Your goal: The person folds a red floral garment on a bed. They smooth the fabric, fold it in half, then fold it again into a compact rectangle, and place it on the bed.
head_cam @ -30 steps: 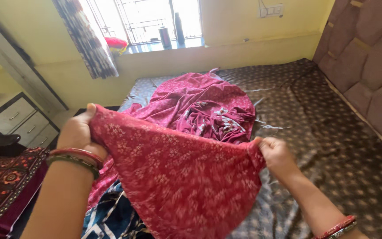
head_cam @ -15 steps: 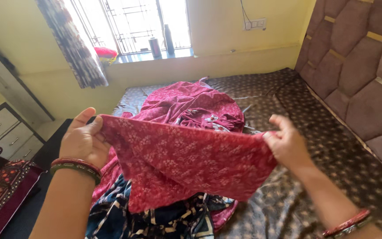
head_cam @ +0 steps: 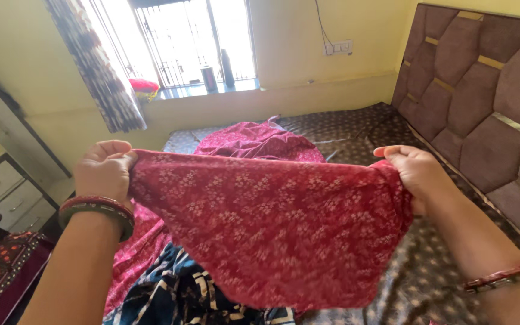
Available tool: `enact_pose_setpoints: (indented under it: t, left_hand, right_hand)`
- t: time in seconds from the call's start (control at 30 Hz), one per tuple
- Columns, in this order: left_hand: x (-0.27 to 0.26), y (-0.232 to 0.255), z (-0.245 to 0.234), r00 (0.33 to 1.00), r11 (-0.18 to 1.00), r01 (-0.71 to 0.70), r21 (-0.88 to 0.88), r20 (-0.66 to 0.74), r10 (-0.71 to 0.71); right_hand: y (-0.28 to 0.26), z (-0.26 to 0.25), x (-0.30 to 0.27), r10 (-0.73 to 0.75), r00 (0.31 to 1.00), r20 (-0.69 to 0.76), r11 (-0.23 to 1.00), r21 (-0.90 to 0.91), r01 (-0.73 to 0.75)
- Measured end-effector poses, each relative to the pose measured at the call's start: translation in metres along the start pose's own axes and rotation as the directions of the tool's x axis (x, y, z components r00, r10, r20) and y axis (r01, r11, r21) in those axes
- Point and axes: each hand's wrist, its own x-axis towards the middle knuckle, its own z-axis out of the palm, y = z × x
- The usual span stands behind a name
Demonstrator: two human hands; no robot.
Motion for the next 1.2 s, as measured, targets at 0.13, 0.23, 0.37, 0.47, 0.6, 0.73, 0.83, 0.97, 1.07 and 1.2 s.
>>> enact_pose_setpoints:
  t: [0.13, 0.23, 0.37, 0.47, 0.6, 0.73, 0.83, 0.97, 1.07, 1.2]
  left_hand:
    - [0.016, -0.003, -0.016, 0.999, 0.986, -0.035, 0.165, -0.005, 0.036]
    - [0.023, -0.007, -0.03, 0.993, 0.919, -0.07, 0.388, -0.058, 0.101]
    - [0.029, -0.008, -0.042, 0.985, 0.952, -0.025, 0.305, -0.157, 0.076]
    - [0.025, 0.003, -0.045, 0.989, 0.997, 0.072, 0.016, -0.129, -0.07]
    - [0.015, 0.028, -0.049, 0.979, 0.98, 0.189, -0.063, 0.089, -0.183]
    - [0.001, 0.023, -0.044, 0.798, 0.923, 0.044, 0.382, 0.542, -0.262]
    - [0.004, 0.001, -0.043, 0.799, 0.918, 0.276, 0.285, 0.463, -0.384]
    - [0.026, -0.012, -0.061, 0.913, 0.979, 0.202, 0.022, 0.357, -0.197]
    - [0.035, -0.01, -0.066, 0.89, 0.964, 0.254, 0.076, 0.371, -0.264]
    - [0.029, 0.0, -0.06, 0.944, 0.954, 0.266, 0.141, 0.162, -0.287]
  right_hand:
    - [-0.01, -0.005, -0.006, -0.593, 0.804, 0.055, 0.534, -0.72, 0.443]
    - [-0.011, -0.015, -0.008, -0.493, 0.868, -0.06, 0.545, -0.799, 0.254]
    - [-0.018, -0.027, -0.003, -0.364, 0.927, -0.086, 0.638, -0.748, 0.181]
    - [-0.03, -0.03, -0.003, -0.097, 0.987, -0.129, 0.937, -0.345, 0.047]
    - [-0.054, -0.036, -0.013, 0.056, 0.997, 0.05, 0.967, 0.245, -0.067]
    - [-0.05, -0.02, -0.02, -0.009, 0.981, 0.195, 1.0, -0.02, 0.014]
    - [-0.043, -0.011, -0.018, -0.065, 0.997, 0.043, 0.998, 0.011, 0.064]
    - [-0.041, -0.014, -0.013, -0.163, 0.987, 0.003, 0.982, 0.092, 0.163]
    - [-0.031, -0.016, -0.016, -0.171, 0.96, 0.223, 0.952, -0.214, 0.22]
    - [-0.016, -0.011, -0.017, -0.175, 0.972, 0.155, 0.915, -0.338, 0.218]
